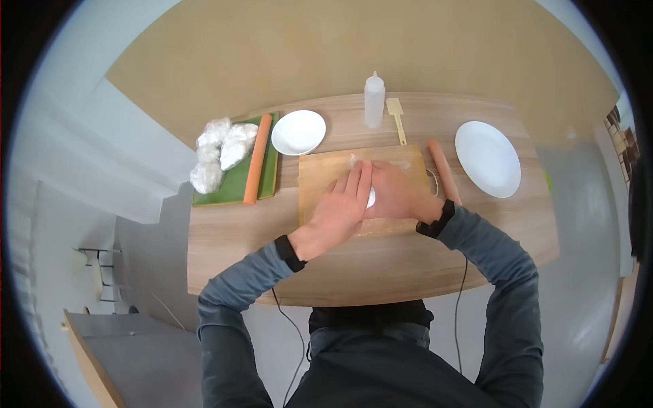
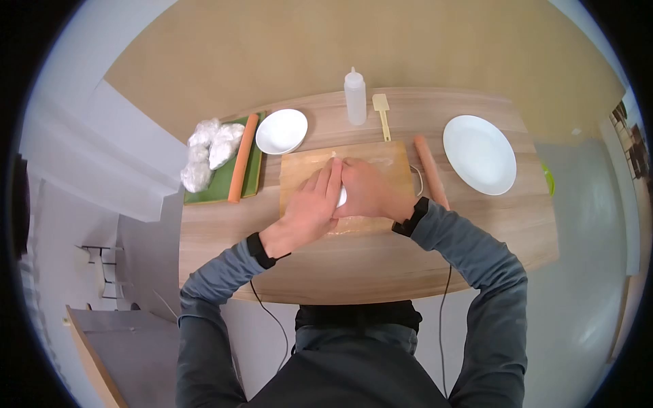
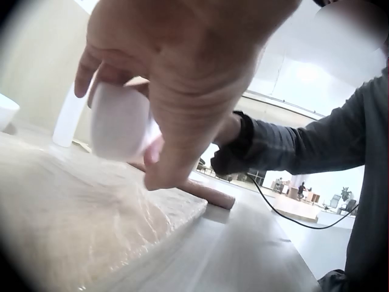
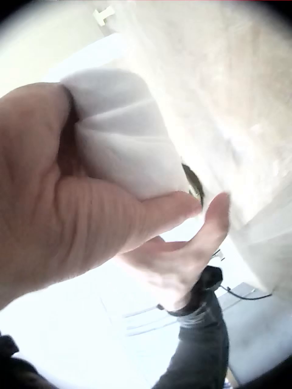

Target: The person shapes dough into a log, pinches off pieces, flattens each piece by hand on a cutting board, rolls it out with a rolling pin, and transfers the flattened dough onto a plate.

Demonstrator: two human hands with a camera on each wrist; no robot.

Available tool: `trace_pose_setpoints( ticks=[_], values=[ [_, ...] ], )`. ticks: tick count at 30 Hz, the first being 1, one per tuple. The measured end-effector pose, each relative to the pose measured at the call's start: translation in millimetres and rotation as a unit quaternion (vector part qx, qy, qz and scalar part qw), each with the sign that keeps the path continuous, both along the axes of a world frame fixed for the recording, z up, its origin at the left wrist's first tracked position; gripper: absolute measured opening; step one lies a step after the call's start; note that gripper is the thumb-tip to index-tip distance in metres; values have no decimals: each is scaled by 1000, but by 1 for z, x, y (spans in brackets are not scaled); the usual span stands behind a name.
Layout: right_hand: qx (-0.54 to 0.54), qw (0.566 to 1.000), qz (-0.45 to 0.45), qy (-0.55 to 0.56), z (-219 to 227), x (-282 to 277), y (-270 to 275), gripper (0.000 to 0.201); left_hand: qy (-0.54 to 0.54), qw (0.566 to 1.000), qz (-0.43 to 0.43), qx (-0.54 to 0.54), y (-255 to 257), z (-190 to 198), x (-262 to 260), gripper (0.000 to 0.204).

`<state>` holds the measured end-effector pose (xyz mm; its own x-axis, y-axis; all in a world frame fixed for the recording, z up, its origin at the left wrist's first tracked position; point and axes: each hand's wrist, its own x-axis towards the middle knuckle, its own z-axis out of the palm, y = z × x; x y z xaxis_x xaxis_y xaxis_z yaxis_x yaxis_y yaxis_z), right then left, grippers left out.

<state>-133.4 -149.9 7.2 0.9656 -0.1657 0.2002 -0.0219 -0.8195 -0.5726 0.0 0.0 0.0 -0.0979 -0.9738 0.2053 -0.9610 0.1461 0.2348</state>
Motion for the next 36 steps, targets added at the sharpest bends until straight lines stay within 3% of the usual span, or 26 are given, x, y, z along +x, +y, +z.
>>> trace_pose_setpoints(
  ticks=[2, 4, 6, 8, 9, 10, 11, 12, 13, 15, 16, 18, 21, 23, 25, 26, 27, 28, 30, 31, 32, 33, 34, 36],
  values=[
    [30, 1000, 2, 7, 23, 2, 0, 78, -40, 996, 66, -44, -10, -11, 2, 132],
    [60, 998, 2, 17, 28, 0, -1, 83, -14, 997, 75, -28, -18, -15, 12, 129],
    [-119, 990, -50, -61, 25, -6, -4, 97, 14, 996, 85, -15, -26, -14, 22, 126],
    [-169, 984, -51, -26, 22, -11, 6, 103, 92, 989, 113, 30, -26, 1, 27, 92],
    [-216, 974, -63, 4, 20, -13, 10, 109, 93, 989, 113, 29, -27, 6, 31, 92],
    [-216, 974, -64, 4, 18, -10, 10, 109, 108, 988, 102, 38, -28, 10, 34, 73],
    [-236, 969, -78, -3, 14, -6, 10, 94, 123, 987, 91, 46, -29, 11, 36, 55],
    [-256, 962, -92, -9, 9, -2, 8, 79, 122, 987, 90, 47, -31, 10, 38, 55],
    [-256, 962, -92, -10, 1, 2, 4, 79, 111, 988, 90, 57, -33, 6, 40, 48],
    [-256, 960, -114, -13, -17, 9, -3, 47, 99, 988, 91, 70, -34, 2, 44, 42],
    [-254, 960, -115, -14, -21, 11, -2, 47, 58, 991, 87, 89, -34, 2, 46, 39],
    [-203, 975, -93, -12, -29, 12, -3, 26, 17, 991, 81, 108, -33, 1, 50, 35],
    [-160, 983, -64, 67, -9, 8, 4, 24, 28, 989, 25, 142, -23, 3, 48, 44],
    [-101, 990, -49, 85, -12, 9, -2, 28, 26, 998, 57, 16, -14, 13, 37, 60],
    [-42, 993, -36, 103, -2, 11, -8, 31, 32, 998, 37, 27, -9, 25, 28, 68],
    [85, 973, -74, 201, 19, 12, -9, 39, 40, 998, 21, 35, -9, 28, 26, 77],
    [208, 927, -109, 293, 31, 13, -9, 50, 41, 998, 21, 35, -12, 26, 24, 77],
    [208, 927, -109, 293, 22, 12, -11, 50, 34, 999, 31, 23, -16, 21, 24, 77],
    [118, 985, -72, 99, -3, 6, -12, 75, 27, 999, 42, 13, -20, 12, 24, 77],
    [118, 986, -72, 98, -2, 3, -7, 75, 29, 997, 59, 31, -23, 7, 25, 71],
    [18, 995, -76, 54, 3, -2, 1, 85, 31, 995, 77, 48, -25, 8, 24, 66],
    [-82, 993, -81, 9, 7, -7, 10, 96, 30, 995, 76, 49, -26, 9, 25, 66],
    [-82, 993, -82, 9, 15, -9, 19, 96, 35, 991, 82, 104, -28, 18, 26, 56],
    [-258, 964, -65, 17, 27, -12, 36, 99, 42, 982, 87, 162, -29, 23, 28, 47]
  ],
)
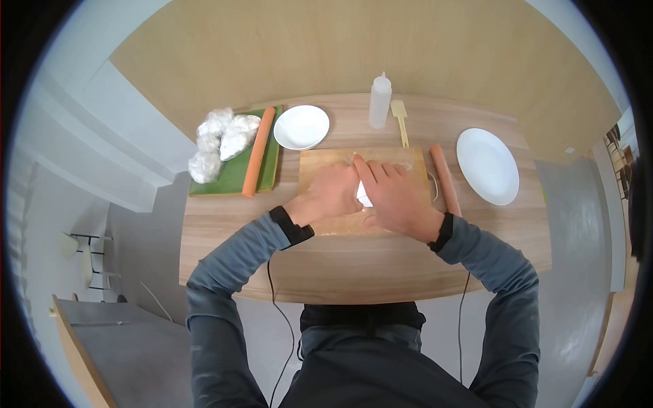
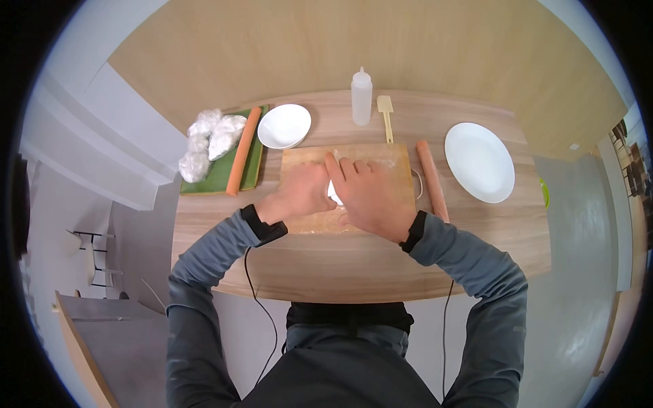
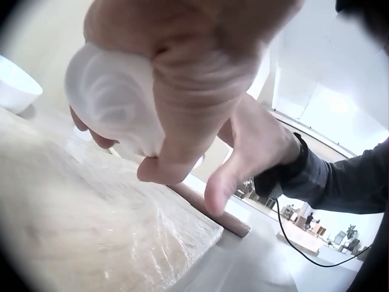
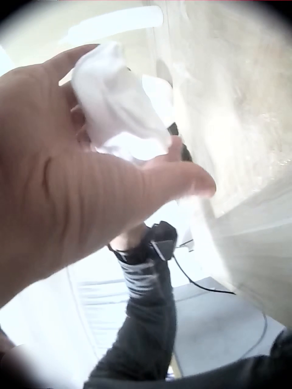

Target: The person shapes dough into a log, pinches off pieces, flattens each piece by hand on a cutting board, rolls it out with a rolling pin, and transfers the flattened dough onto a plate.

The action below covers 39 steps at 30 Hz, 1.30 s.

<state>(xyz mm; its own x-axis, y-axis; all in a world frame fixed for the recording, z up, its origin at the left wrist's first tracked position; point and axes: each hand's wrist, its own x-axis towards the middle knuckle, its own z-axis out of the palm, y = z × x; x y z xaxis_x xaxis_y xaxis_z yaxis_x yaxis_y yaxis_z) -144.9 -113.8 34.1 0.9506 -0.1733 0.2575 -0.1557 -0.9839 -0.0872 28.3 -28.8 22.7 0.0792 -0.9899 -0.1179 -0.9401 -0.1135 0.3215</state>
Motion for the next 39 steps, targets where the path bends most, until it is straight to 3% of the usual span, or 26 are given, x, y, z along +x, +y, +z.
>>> trace_pose_setpoints(
  ticks=[3, 7, 9, 12, 16, 18, 21, 25, 27, 30, 32, 33, 34, 35, 36, 37, 39],
  values=[
    [-66, 997, -31, 9, -19, 7, -2, 87, 36, 999, -34, 10, -1, 0, 5, 36],
    [-21, 999, -27, 37, -34, 11, -10, 69, 56, 997, -49, -34, 5, -6, 8, 36],
    [43, 998, 15, 32, -46, 10, -16, 58, 49, 995, -66, -53, 7, -10, 7, 36],
    [133, 987, 21, 92, -29, 11, -17, 54, 46, 996, -68, -27, 10, -4, 3, 34],
    [195, 976, 28, 93, -22, 8, -17, 53, 35, 997, -66, 24, 10, -1, 4, 34],
    [314, 948, 54, 29, -25, 5, -17, 54, 8, 998, -61, 23, 12, -2, 3, 34],
    [254, 967, 4, 23, -23, 5, -13, 53, -16, 999, -32, -14, 10, 5, 1, 35],
    [227, 973, 25, 47, -26, 2, -21, 57, -28, 998, -47, -22, 13, -5, 1, 34],
    [253, 961, 24, 108, -27, 1, -24, 43, -8, 997, -70, -25, 13, -7, 2, 33],
    [275, 960, 26, 52, -36, -3, -26, 41, 17, 996, -80, 28, 11, 4, -1, 46],
    [290, 956, -1, 51, -32, -6, -22, 45, 17, 998, -49, 21, 14, 6, -8, 81],
    [304, 951, -29, 49, -32, -8, -20, 50, 15, 998, -53, 24, 18, 0, -11, 81],
    [307, 950, -33, 44, -38, -10, -19, 50, -18, 995, -55, -86, 24, -13, -15, 97],
    [232, 973, -4, -1, -48, -12, -19, 51, -49, 978, -58, -194, 31, -23, -20, 115],
    [152, 987, 24, -45, -55, -14, -20, 52, -52, 977, -67, -193, 37, -32, -25, 115],
    [150, 987, 18, -50, -59, -15, -18, 52, -9, 988, -70, -141, 44, -39, -31, 119],
    [-10, 998, 19, -57, -65, -15, -13, 58, 35, 993, -73, -88, 44, -52, -35, 124]
  ],
)
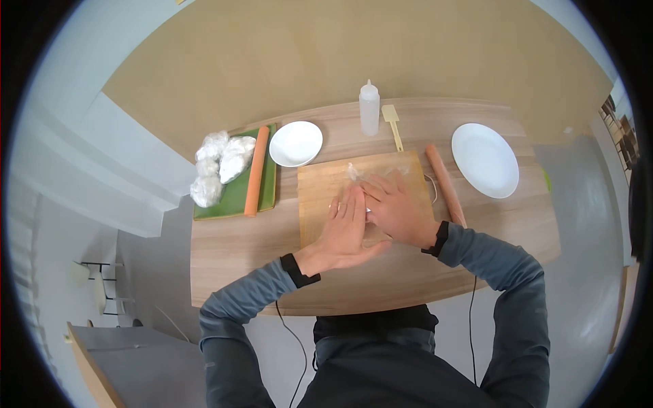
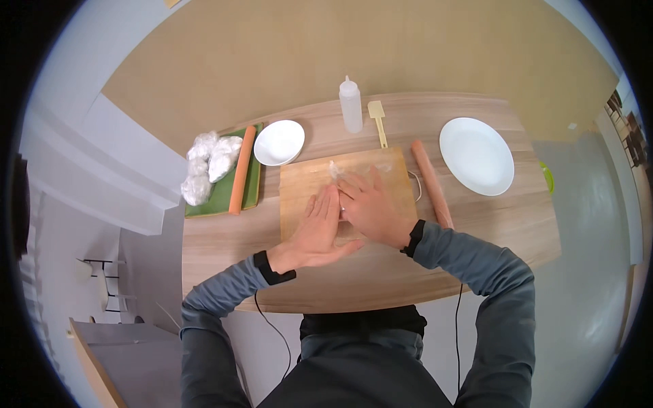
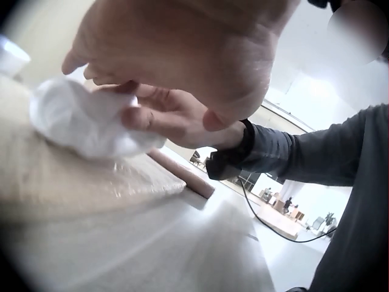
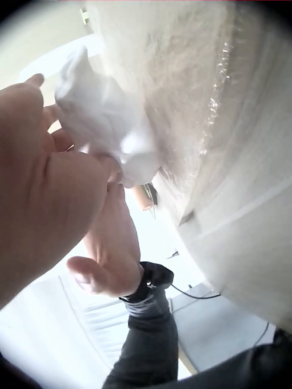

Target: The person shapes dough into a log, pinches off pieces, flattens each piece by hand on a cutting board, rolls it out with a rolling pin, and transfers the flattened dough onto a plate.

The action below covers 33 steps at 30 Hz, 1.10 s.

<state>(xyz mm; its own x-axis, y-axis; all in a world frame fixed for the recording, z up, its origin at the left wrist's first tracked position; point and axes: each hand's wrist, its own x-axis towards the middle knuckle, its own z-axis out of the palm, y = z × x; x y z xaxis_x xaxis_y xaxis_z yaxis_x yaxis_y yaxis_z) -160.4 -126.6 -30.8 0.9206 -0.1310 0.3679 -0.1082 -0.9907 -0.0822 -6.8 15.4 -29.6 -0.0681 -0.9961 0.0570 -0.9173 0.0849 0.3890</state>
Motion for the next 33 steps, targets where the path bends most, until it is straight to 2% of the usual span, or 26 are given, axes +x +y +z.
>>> trace_pose_setpoints(
  ticks=[3, 6, 9, 11, 13, 15, 16, 18, 22, 25, 27, 28, 30, 31, 33],
  values=[
    [7, 998, -38, 44, -16, 4, 7, 65, 53, 998, 38, -14, -3, -12, -2, 127],
    [-13, 997, -47, 60, -25, 2, 3, 75, 30, 998, 54, -6, -19, -15, -1, 128],
    [-41, 995, -38, 80, -6, 10, -12, 84, -28, 997, 70, -20, -44, -21, 7, 130],
    [-57, 993, -48, 95, -17, 27, -34, 87, -7, 992, 107, 61, -68, -16, 17, 132],
    [-69, 990, -57, 113, -21, 32, -34, 90, 0, 992, 100, 80, -78, -16, 23, 134],
    [-11, 982, -79, 170, -8, 33, -27, 87, 7, 991, 96, 98, -70, -16, 21, 135],
    [-10, 982, -79, 171, -16, 28, -23, 87, -23, 995, 72, 67, -56, -10, 14, 139],
    [-9, 994, -81, 77, -39, 10, -7, 88, -50, 997, 49, 38, -29, -6, 3, 143],
    [2, 997, -42, 59, -20, -20, 26, 89, -69, 998, -8, -3, 4, -4, -7, 151],
    [-24, 997, -40, 63, -28, -17, 25, 93, -88, 996, -10, -12, 0, -16, -5, 151],
    [-167, 980, -63, 91, -30, -3, 9, 92, -92, 995, 5, -24, -19, -21, 1, 149],
    [-168, 980, -62, 91, -27, 6, -1, 92, -64, 997, 26, 18, -34, -20, 6, 146],
    [-14, 991, -64, 119, -19, 23, -17, 91, -17, 993, 61, 101, -60, -7, 17, 138],
    [-12, 991, -66, 119, -13, 26, -19, 91, -18, 993, 58, 102, -63, -3, 20, 138],
    [5, 980, -67, 186, 0, 27, -20, 94, 2, 989, 52, 137, -64, 4, 21, 138]
  ],
)
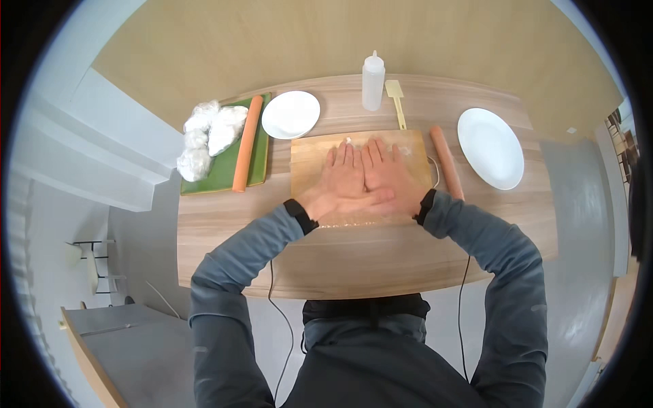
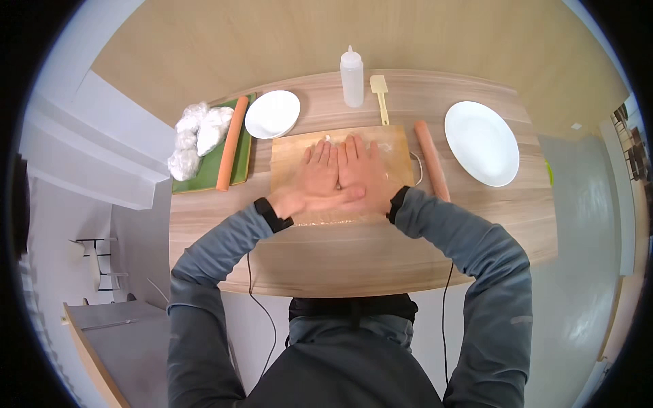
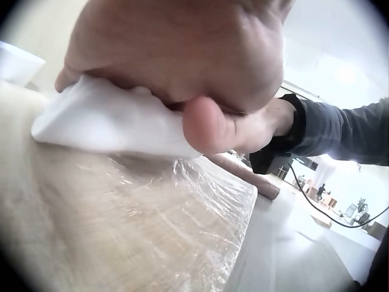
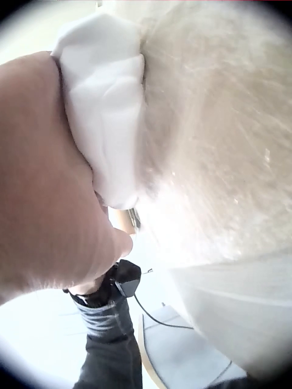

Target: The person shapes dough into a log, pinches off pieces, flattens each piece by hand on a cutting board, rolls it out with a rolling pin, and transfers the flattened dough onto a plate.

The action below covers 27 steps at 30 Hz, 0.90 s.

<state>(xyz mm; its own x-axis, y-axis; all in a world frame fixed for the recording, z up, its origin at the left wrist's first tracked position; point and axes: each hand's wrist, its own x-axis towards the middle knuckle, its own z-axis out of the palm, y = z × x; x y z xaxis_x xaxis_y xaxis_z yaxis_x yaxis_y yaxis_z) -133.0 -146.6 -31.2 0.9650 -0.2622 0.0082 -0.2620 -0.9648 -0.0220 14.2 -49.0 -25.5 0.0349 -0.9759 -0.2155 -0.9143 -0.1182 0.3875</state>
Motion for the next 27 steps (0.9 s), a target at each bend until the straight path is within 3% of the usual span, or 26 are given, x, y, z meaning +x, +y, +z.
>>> trace_pose_setpoints(
  ticks=[1, 3, 4, 6, 9, 11, 13, 15, 19, 23, 25, 27],
  values=[
    [-1, 1000, 0, 0, -15, -3, 2, 94, 0, 1000, 0, -1, 7, -4, -3, 138],
    [-222, 970, -6, -97, -65, -18, 16, 108, -80, 991, -39, -101, 37, -18, -18, 146],
    [-223, 970, -6, -98, -57, -31, 29, 108, -81, 991, -39, -102, 52, -17, -23, 146],
    [-8, 996, 19, -92, -19, -55, 54, 112, -112, 979, -97, -139, 77, -8, -29, 151],
    [46, 996, 34, -69, -1, -63, 65, 108, -102, 979, -116, -133, 86, -7, -31, 154],
    [28, 997, 32, -67, -8, -55, 57, 102, -102, 980, -120, -117, 82, -12, -30, 153],
    [6, 997, 31, -68, -20, -38, 37, 97, -77, 986, -63, -134, 56, -20, -23, 147],
    [-123, 990, 9, -68, -37, -15, 14, 86, -40, 995, -37, -81, 28, -13, -12, 144],
    [-37, 997, -5, -62, -35, 4, -8, 74, 18, 1000, 6, 14, -3, -2, 3, 141],
    [-55, 994, -4, -98, -32, -12, 14, 75, -17, 999, -2, -47, 26, -15, -15, 149],
    [-77, 989, 2, -128, -37, -34, 40, 78, -109, 982, -41, -147, 57, -29, -28, 152],
    [-82, 993, 16, -79, -22, -54, 64, 85, -122, 983, -65, -122, 81, -4, -41, 154]
  ],
)
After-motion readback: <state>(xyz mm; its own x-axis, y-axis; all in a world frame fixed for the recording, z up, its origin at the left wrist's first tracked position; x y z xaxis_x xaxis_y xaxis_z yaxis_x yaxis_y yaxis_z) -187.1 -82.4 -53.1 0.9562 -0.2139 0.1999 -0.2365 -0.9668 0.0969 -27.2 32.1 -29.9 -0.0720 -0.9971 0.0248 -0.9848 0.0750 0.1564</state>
